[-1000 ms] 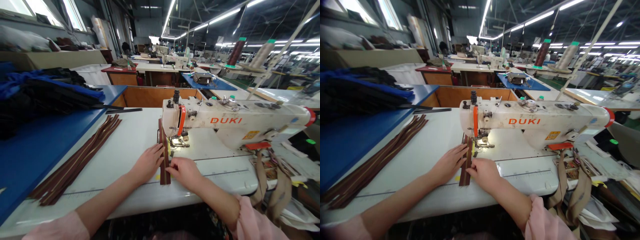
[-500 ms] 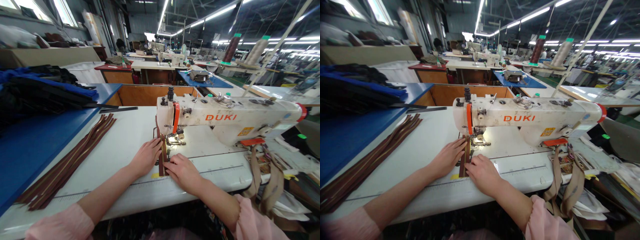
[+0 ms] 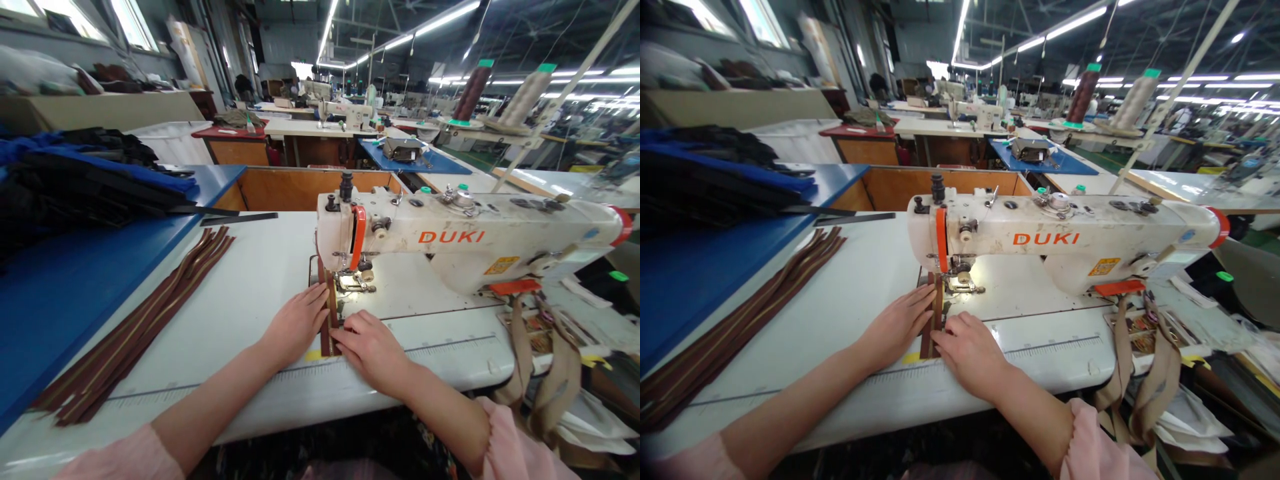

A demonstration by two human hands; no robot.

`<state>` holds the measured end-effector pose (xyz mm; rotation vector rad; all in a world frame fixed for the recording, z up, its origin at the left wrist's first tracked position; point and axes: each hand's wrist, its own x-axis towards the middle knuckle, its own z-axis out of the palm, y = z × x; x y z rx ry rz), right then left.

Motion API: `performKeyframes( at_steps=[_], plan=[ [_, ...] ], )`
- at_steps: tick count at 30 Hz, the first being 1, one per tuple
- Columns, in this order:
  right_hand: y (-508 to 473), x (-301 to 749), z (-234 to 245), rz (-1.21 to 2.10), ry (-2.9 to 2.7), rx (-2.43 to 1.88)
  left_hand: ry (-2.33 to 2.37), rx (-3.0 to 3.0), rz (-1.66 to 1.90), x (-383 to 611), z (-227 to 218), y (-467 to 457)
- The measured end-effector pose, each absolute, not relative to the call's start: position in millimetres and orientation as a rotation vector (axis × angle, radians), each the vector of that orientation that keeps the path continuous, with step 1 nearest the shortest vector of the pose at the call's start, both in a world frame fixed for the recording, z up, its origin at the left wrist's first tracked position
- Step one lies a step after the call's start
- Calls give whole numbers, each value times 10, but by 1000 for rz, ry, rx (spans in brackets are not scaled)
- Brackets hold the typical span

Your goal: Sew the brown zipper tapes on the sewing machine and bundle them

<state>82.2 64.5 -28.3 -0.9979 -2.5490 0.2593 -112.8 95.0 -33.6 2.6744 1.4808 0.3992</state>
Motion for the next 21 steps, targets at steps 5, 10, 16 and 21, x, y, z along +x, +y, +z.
performKeyframes(
  at_steps=[5,10,16,21],
  plan=[
    [522,900,-294,305,-2576,-891,1513,2659,410,-1125,-363,940],
    [396,968,-251,379,-2616,-869,1518,2637,406,-1121,-343,926],
    [392,996,-255,416,-2594,-869,1527,2640,399,-1117,-329,920],
    [375,1004,-261,449,-2579,-867,1529,2652,431,-1093,-305,934]
  ],
)
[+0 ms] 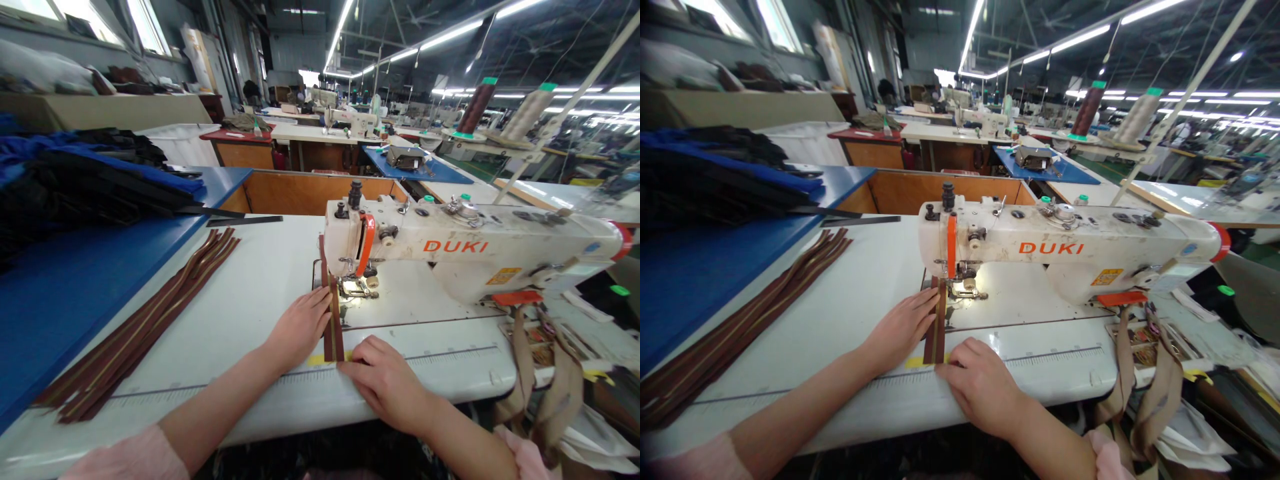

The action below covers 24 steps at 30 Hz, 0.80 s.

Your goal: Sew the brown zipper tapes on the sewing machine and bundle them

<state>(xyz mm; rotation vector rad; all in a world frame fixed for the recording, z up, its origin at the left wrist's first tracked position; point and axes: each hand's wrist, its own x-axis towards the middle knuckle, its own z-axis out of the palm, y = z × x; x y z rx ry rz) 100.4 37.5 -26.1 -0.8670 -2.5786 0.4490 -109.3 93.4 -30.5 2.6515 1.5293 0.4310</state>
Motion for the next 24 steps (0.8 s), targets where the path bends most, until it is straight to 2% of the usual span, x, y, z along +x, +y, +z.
performKeyframes(
  at_steps=[4,9,13,24],
  plan=[
    [440,1046,-271,444,-2580,-879,1542,2733,474,-1065,-326,1002],
    [675,1067,-223,152,-2634,-1003,1502,2800,534,-1052,-359,1094],
    [795,1034,-163,55,-2729,-999,1506,2771,584,-1048,-364,1099],
    [935,810,-188,134,-2604,-1158,1504,2664,708,-1035,-373,1044]
  ],
)
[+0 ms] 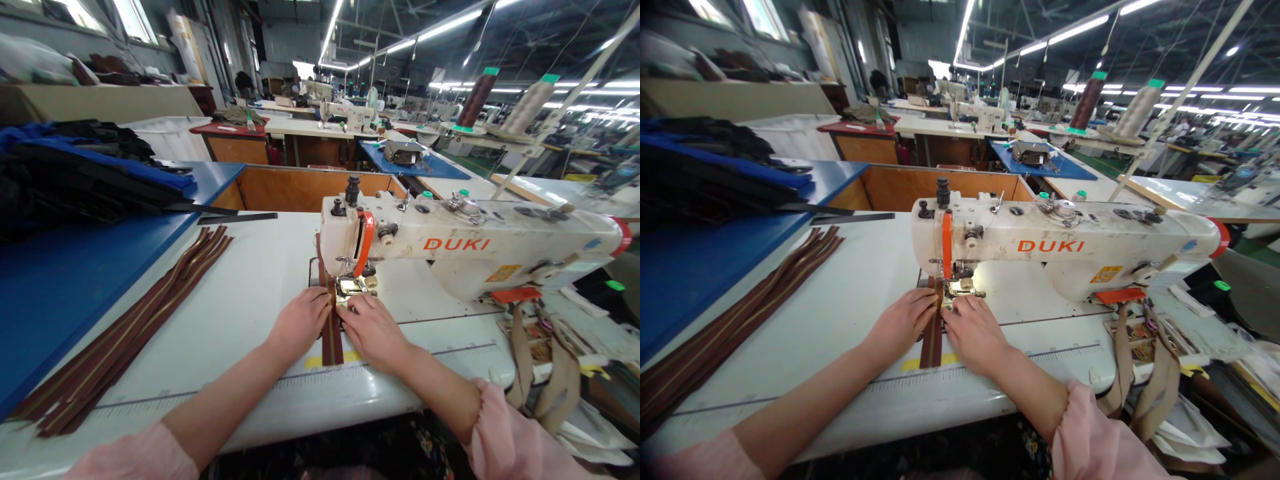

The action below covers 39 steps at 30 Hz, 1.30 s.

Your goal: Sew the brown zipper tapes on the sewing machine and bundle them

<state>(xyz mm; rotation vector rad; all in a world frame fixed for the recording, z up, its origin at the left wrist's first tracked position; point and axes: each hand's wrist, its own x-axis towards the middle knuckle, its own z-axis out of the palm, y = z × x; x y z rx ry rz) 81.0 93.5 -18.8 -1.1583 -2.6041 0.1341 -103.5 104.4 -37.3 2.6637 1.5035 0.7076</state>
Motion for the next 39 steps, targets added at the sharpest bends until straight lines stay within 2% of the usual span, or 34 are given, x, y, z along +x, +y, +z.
performKeyframes(
  at_steps=[8,17,39],
  plan=[
    [1074,687,-293,159,-2438,-1260,1492,2599,680,-1054,-396,1032],
    [1063,697,-344,142,-2442,-1167,1482,2657,579,-1047,-376,1023],
    [1064,690,-368,45,-2465,-1104,1448,2712,626,-1055,-362,1010]
  ],
)
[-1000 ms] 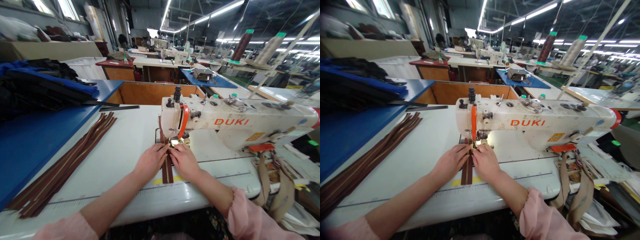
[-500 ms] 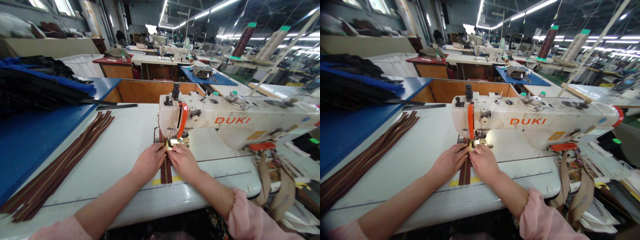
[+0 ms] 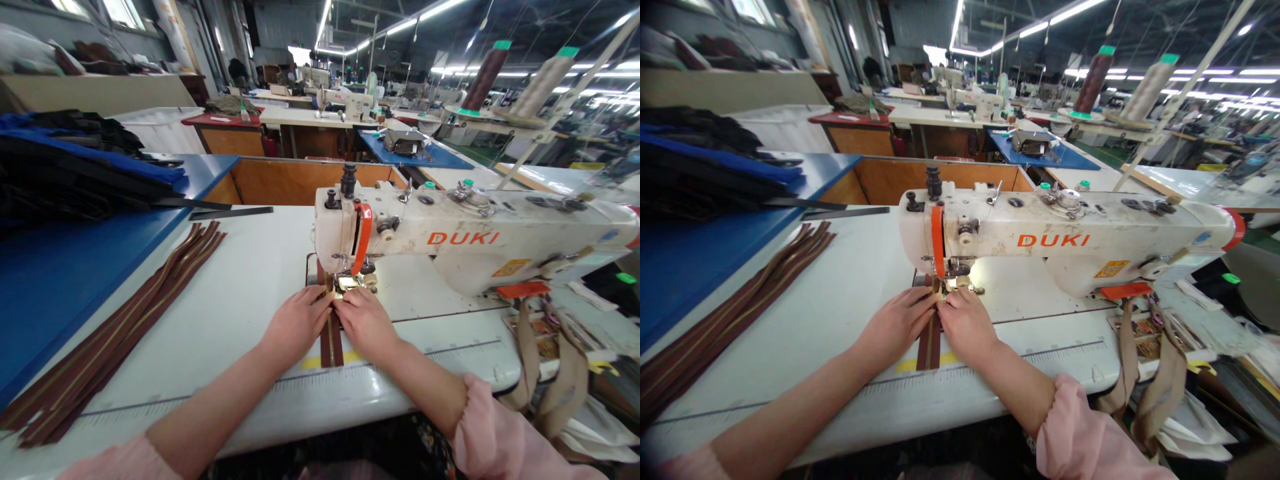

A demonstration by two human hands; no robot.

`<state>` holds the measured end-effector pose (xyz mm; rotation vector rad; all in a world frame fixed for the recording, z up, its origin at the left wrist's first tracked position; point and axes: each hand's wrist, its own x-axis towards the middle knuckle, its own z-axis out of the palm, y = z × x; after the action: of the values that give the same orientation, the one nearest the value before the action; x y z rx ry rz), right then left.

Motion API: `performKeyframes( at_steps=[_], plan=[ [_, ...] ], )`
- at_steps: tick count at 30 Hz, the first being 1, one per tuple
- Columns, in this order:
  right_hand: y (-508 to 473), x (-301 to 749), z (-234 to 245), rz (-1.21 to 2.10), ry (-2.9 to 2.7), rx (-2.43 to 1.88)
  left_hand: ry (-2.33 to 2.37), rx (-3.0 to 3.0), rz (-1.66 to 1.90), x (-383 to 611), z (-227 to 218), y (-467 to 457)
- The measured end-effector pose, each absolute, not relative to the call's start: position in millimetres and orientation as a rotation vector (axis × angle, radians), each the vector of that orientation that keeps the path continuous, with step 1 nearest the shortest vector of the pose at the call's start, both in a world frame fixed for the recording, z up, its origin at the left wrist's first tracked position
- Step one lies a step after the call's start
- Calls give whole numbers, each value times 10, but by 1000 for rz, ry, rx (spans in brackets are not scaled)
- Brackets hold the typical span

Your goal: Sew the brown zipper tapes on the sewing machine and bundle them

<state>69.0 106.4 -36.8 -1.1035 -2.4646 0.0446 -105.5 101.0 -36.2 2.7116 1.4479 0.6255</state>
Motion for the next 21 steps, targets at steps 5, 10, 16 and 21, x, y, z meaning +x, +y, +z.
performKeyframes(
  at_steps=[5,10,16,21],
  plan=[
    [1070,694,-373,46,-2475,-1109,1447,2730,623,-1042,-342,1009],
    [1054,670,-353,32,-2516,-1126,1459,2753,595,-1030,-324,996],
    [1151,804,-338,149,-2411,-1076,1479,2745,531,-1031,-310,1001],
    [1571,969,-321,494,-2094,-1175,1474,2750,443,-1016,-293,1086]
  ],
)
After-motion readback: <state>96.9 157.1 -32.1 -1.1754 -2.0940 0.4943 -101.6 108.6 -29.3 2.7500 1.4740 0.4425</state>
